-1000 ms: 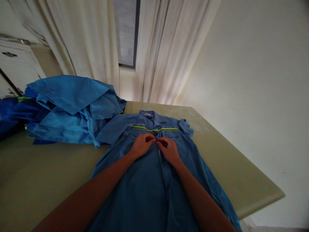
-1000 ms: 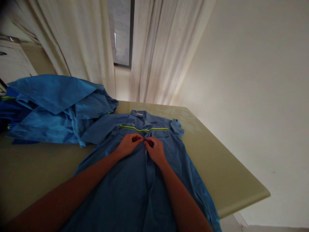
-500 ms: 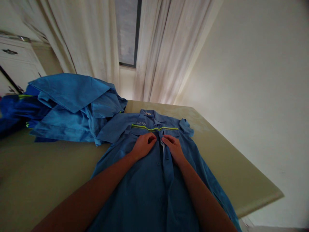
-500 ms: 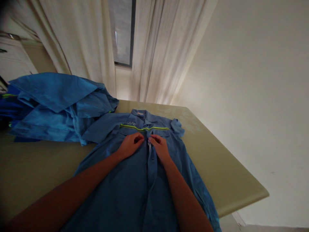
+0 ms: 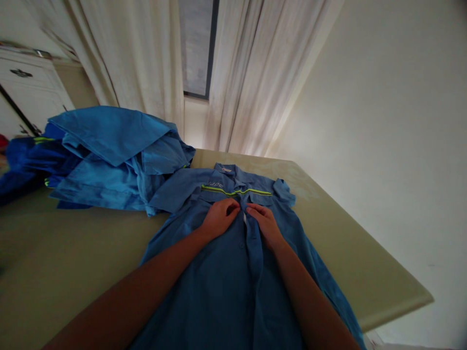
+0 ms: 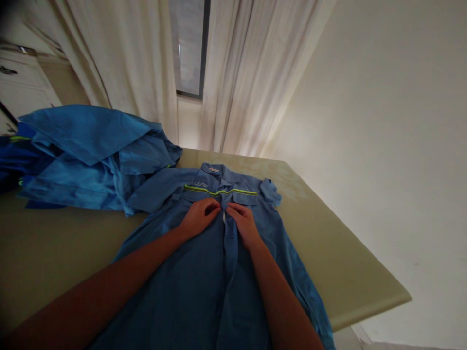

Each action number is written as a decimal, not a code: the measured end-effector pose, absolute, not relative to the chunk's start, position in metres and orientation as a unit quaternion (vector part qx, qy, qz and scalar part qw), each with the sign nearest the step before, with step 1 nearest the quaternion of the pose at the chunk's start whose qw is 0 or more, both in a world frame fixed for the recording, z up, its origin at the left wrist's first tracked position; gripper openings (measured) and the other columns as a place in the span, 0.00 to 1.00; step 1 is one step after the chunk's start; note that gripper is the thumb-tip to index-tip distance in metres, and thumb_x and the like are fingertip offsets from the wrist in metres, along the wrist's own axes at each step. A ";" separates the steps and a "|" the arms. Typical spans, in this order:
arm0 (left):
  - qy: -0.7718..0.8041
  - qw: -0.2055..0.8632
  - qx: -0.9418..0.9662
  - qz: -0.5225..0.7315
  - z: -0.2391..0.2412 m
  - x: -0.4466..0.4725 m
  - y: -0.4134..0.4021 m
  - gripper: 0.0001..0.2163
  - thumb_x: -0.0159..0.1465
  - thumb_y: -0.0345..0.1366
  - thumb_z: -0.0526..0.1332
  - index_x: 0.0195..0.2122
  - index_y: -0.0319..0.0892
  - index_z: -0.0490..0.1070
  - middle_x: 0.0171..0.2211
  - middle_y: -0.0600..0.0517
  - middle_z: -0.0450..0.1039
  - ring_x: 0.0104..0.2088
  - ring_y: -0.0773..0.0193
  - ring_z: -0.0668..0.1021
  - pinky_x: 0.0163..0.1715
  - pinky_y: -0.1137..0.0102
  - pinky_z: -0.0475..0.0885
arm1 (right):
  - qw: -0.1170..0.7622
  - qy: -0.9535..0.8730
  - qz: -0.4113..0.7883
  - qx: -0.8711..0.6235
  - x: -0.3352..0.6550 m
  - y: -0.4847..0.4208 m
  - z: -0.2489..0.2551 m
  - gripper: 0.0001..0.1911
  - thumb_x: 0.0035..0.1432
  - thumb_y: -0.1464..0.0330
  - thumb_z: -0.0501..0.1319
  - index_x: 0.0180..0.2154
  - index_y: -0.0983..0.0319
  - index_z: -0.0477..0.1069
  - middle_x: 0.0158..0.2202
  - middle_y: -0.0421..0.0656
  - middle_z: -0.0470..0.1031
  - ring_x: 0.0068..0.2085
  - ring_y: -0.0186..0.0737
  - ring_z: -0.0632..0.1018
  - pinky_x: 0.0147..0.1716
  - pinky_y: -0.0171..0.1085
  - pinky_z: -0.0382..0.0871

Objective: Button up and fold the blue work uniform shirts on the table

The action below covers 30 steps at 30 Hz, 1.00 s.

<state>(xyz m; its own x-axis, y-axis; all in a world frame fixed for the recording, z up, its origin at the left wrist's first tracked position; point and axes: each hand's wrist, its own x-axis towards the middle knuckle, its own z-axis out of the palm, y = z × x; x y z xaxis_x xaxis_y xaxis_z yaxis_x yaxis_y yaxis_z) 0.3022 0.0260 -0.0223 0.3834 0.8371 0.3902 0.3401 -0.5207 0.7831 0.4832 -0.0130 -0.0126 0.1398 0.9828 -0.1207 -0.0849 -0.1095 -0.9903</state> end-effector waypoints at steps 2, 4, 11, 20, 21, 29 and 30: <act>0.382 0.310 0.770 0.406 -0.022 0.302 0.026 0.05 0.67 0.34 0.61 0.39 0.44 0.77 0.36 0.52 0.80 0.36 0.61 0.80 0.40 0.68 0.73 | 0.523 -0.437 0.492 -0.541 0.480 -0.014 -0.013 0.21 0.45 0.55 0.75 0.39 0.59 0.83 0.35 0.43 0.84 0.33 0.43 0.81 0.35 0.39 0.73; 0.384 0.314 0.767 0.407 -0.021 0.302 0.026 0.05 0.66 0.35 0.61 0.38 0.44 0.77 0.35 0.52 0.81 0.35 0.61 0.81 0.40 0.68 0.73 | 0.518 -0.462 0.466 -0.549 0.478 -0.014 -0.015 0.21 0.46 0.55 0.74 0.39 0.59 0.83 0.36 0.43 0.84 0.34 0.45 0.81 0.35 0.40 0.74; 0.380 0.329 0.762 0.408 -0.020 0.301 0.025 0.06 0.66 0.35 0.62 0.39 0.44 0.79 0.35 0.52 0.82 0.35 0.61 0.81 0.39 0.68 0.73 | 0.506 -0.524 0.345 -0.591 0.476 -0.013 -0.019 0.18 0.50 0.57 0.69 0.39 0.61 0.83 0.32 0.44 0.83 0.32 0.44 0.79 0.33 0.40 0.71; 0.383 0.367 0.753 0.389 -0.025 0.301 0.028 0.06 0.64 0.36 0.63 0.38 0.43 0.79 0.34 0.52 0.83 0.34 0.61 0.82 0.38 0.68 0.74 | 0.484 -0.612 0.192 -0.595 0.472 -0.015 -0.024 0.14 0.58 0.62 0.62 0.39 0.61 0.83 0.34 0.45 0.81 0.32 0.42 0.77 0.33 0.39 0.69; 0.384 0.369 0.752 0.388 -0.025 0.301 0.029 0.05 0.63 0.35 0.64 0.37 0.43 0.79 0.34 0.52 0.82 0.34 0.61 0.82 0.38 0.68 0.74 | 0.480 -0.615 0.183 -0.598 0.471 -0.015 -0.024 0.13 0.58 0.63 0.62 0.39 0.61 0.83 0.34 0.45 0.81 0.32 0.42 0.77 0.34 0.39 0.70; 0.391 0.371 0.747 0.389 -0.024 0.301 0.028 0.05 0.63 0.36 0.63 0.36 0.43 0.78 0.33 0.51 0.82 0.34 0.60 0.82 0.39 0.67 0.75 | 0.453 -0.651 0.132 -0.594 0.469 -0.015 -0.026 0.13 0.61 0.66 0.58 0.41 0.60 0.81 0.37 0.46 0.81 0.36 0.43 0.78 0.39 0.40 0.72; 0.392 0.370 0.747 0.389 -0.024 0.301 0.028 0.05 0.63 0.36 0.64 0.36 0.43 0.78 0.33 0.51 0.82 0.34 0.60 0.82 0.39 0.67 0.75 | 0.451 -0.653 0.131 -0.594 0.469 -0.015 -0.026 0.13 0.61 0.66 0.57 0.42 0.59 0.81 0.38 0.46 0.81 0.37 0.43 0.79 0.40 0.40 0.72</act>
